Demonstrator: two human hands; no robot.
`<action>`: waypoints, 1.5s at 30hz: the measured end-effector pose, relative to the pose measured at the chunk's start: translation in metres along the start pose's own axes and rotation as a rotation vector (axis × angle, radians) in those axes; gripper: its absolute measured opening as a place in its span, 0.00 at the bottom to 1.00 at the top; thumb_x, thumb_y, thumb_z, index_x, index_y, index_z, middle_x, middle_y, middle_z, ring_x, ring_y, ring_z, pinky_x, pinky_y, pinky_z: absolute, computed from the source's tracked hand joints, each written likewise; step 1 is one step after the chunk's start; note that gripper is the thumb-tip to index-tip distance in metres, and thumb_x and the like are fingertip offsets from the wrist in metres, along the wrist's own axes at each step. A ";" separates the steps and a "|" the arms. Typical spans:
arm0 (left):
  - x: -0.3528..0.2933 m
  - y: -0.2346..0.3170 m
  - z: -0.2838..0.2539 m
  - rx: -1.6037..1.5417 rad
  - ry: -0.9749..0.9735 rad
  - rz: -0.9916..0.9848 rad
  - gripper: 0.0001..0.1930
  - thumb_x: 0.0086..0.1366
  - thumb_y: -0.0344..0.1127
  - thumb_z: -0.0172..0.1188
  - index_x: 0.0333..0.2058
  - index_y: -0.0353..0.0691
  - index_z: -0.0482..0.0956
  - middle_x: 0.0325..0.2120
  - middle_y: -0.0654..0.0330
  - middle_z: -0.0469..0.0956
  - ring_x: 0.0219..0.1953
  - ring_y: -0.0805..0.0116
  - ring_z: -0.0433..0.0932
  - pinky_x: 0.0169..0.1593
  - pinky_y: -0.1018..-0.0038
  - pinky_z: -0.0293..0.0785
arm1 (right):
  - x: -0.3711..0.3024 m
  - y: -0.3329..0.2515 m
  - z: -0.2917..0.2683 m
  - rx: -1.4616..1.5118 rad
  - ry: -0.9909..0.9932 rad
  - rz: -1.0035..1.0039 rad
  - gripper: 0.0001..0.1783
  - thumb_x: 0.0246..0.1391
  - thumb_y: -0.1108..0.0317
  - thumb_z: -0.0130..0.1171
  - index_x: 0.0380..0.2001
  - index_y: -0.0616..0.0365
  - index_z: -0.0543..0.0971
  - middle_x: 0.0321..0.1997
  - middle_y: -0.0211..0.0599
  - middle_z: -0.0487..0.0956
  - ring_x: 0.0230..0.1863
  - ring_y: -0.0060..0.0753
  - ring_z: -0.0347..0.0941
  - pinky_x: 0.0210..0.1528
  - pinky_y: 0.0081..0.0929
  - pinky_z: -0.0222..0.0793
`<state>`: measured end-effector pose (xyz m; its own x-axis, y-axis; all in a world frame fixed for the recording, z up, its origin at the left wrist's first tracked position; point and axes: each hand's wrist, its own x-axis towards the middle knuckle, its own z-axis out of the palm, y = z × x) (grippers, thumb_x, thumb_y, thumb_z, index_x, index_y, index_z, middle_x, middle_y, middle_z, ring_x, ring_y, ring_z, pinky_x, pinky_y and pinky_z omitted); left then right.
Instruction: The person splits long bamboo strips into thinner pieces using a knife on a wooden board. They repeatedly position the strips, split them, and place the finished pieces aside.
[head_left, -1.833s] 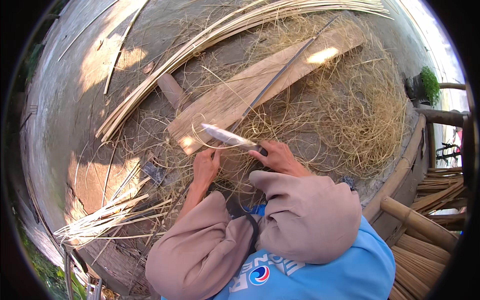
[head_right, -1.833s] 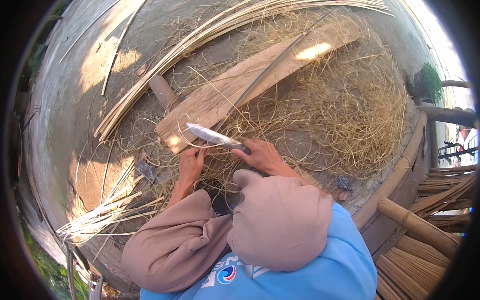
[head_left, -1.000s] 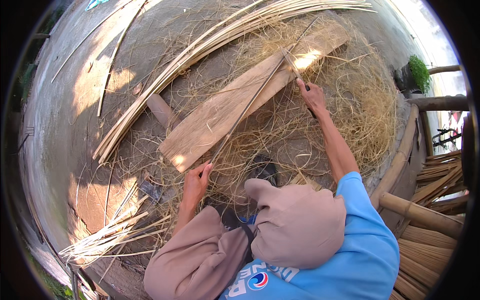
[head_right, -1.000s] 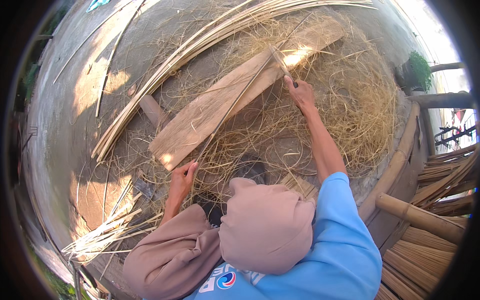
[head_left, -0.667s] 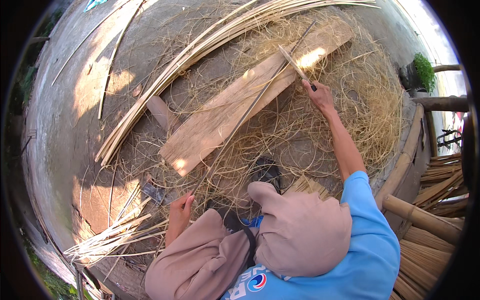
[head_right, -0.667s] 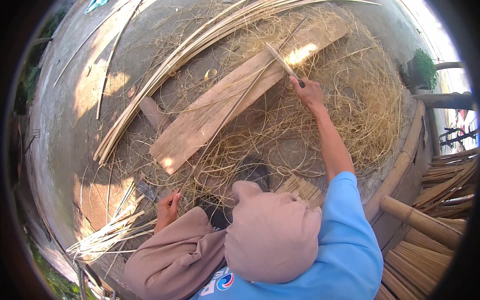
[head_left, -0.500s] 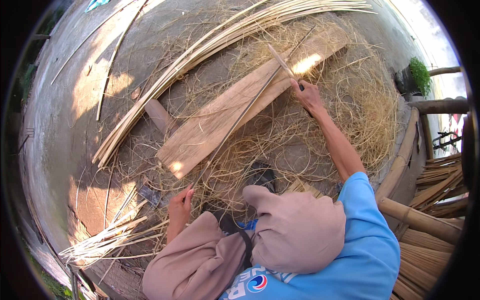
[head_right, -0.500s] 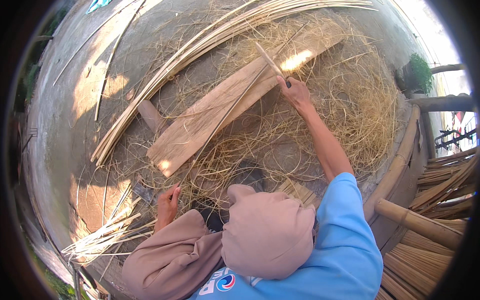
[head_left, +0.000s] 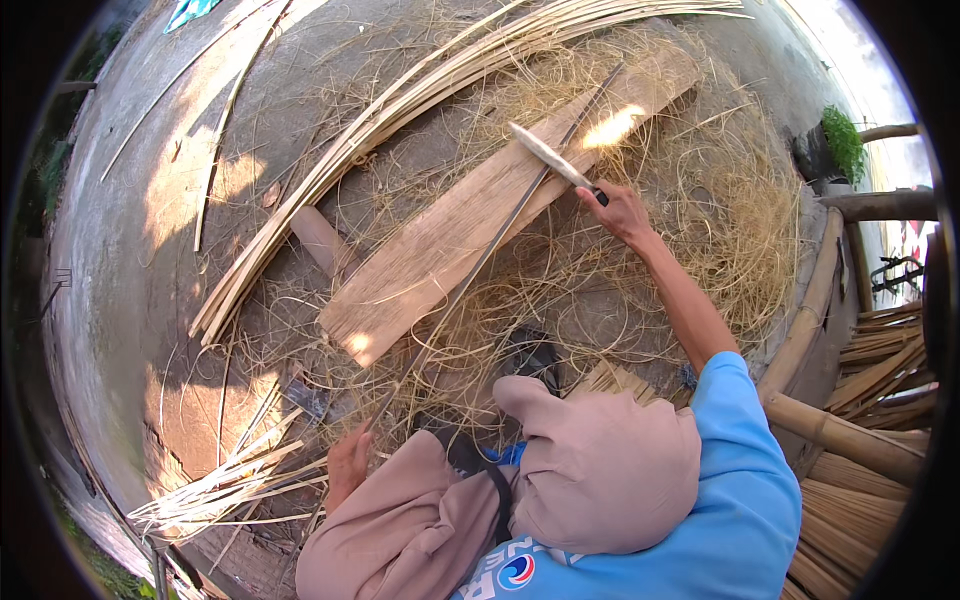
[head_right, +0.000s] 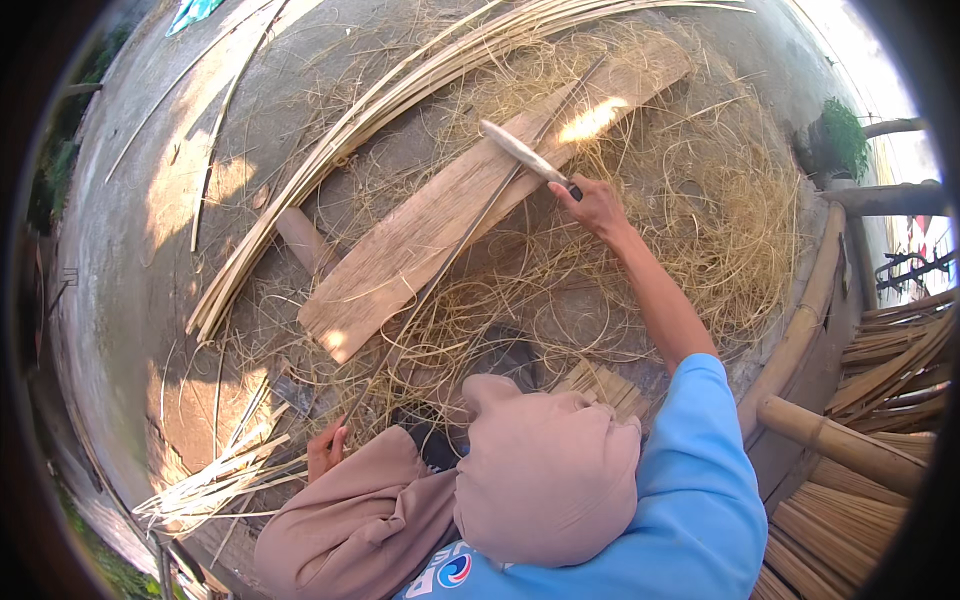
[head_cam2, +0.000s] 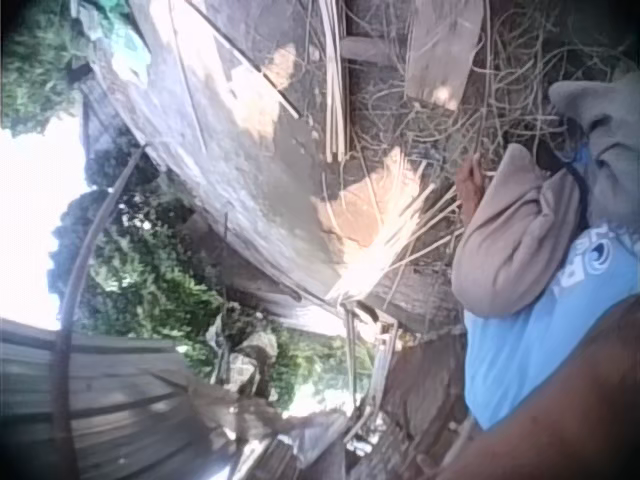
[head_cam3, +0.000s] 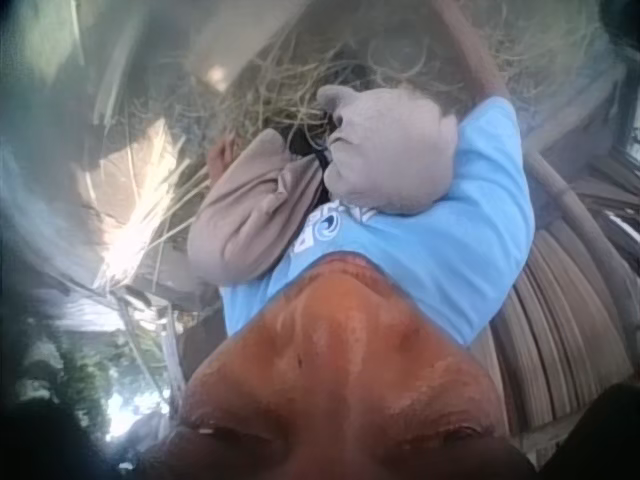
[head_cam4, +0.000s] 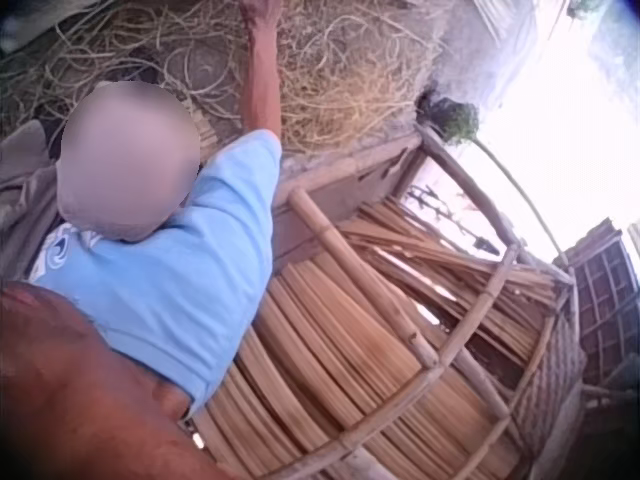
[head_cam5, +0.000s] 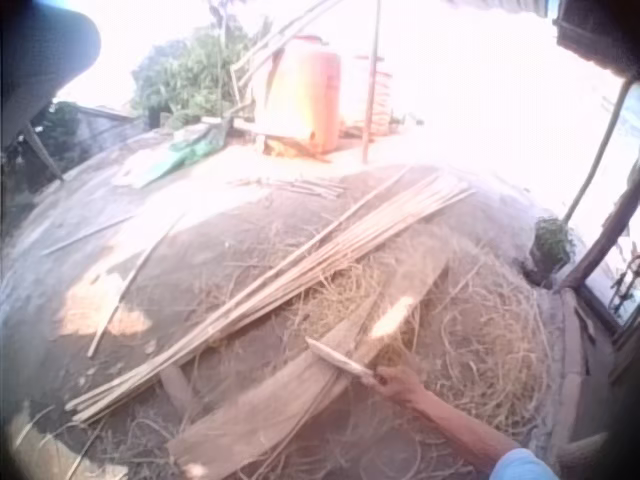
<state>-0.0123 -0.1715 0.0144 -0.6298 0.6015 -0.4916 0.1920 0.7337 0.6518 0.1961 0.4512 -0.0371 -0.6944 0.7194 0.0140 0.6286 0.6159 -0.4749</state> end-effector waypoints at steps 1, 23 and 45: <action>-0.006 -0.004 -0.002 -0.016 0.005 0.017 0.17 0.73 0.36 0.58 0.57 0.36 0.81 0.40 0.43 0.85 0.35 0.62 0.83 0.44 0.68 0.76 | 0.015 0.009 -0.016 -0.008 -0.072 0.258 0.41 0.61 0.26 0.50 0.28 0.60 0.81 0.19 0.46 0.77 0.25 0.47 0.77 0.31 0.45 0.71; 0.020 0.004 0.019 0.105 0.055 -0.071 0.16 0.79 0.38 0.49 0.52 0.38 0.83 0.21 0.55 0.75 0.23 0.69 0.72 0.30 0.68 0.69 | 0.071 0.097 -0.061 0.800 0.461 0.633 0.37 0.67 0.30 0.47 0.29 0.58 0.72 0.21 0.33 0.72 0.19 0.28 0.74 0.21 0.27 0.73; 0.104 0.096 0.064 0.198 0.155 0.288 0.22 0.78 0.51 0.48 0.31 0.40 0.77 0.22 0.41 0.77 0.27 0.32 0.76 0.30 0.45 0.68 | -0.133 -0.153 0.055 0.168 -0.345 -0.317 0.33 0.65 0.37 0.57 0.28 0.61 0.78 0.19 0.46 0.77 0.22 0.45 0.75 0.28 0.46 0.71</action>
<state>-0.0110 -0.0181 -0.0109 -0.6326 0.7478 -0.2015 0.5097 0.5979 0.6186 0.1732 0.2434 -0.0146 -0.9354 0.3396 -0.0983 0.3226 0.7065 -0.6299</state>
